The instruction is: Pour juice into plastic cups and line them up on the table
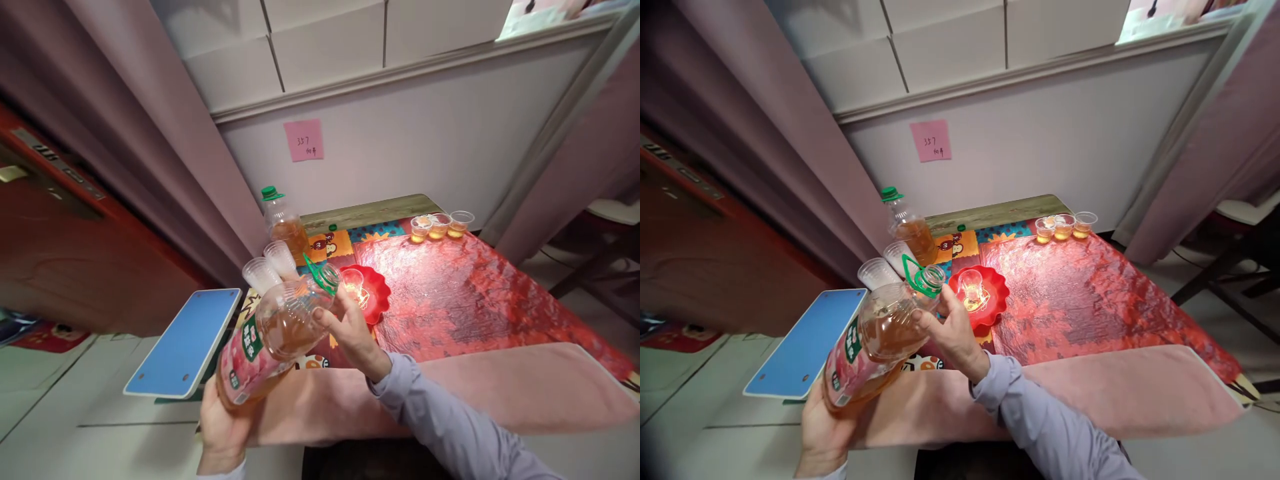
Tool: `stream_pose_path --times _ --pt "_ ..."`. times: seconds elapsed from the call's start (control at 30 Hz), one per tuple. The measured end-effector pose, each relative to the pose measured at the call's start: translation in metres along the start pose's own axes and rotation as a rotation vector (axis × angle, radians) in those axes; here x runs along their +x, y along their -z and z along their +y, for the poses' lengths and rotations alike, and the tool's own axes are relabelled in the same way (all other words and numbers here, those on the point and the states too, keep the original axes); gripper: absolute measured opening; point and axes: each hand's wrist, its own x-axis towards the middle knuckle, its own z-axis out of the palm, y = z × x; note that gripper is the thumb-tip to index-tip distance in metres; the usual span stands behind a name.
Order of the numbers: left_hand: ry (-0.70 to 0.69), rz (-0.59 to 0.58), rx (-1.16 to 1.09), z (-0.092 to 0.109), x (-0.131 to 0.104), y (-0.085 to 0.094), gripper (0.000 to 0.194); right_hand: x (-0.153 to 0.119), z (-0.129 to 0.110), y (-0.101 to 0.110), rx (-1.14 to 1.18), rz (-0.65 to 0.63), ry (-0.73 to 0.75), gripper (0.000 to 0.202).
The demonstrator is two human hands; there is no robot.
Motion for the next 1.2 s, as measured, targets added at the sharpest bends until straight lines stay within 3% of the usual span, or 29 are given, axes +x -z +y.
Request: stream_pose_path --times 0.1,0.23,0.57,0.8,1.2 --pt "-0.111 0.168 0.131 0.008 -0.009 -0.003 0.037 0.004 0.019 0.001 0.083 0.030 -0.043 0.057" --pt "-0.126 0.209 0.176 0.012 -0.019 -0.018 0.034 0.010 0.036 0.009 0.085 0.050 -0.139 0.059" --pt "-0.049 0.197 0.177 0.014 -0.016 -0.032 0.044 0.016 0.037 0.027 0.024 0.124 -0.271 0.062" --pt "-0.027 0.243 0.276 0.009 -0.011 -0.048 0.041 0.019 0.040 0.037 0.038 0.167 -0.273 0.067" --pt "-0.012 0.261 0.244 0.013 -0.016 -0.073 0.046 0.016 0.051 0.044 0.045 0.204 -0.321 0.064"
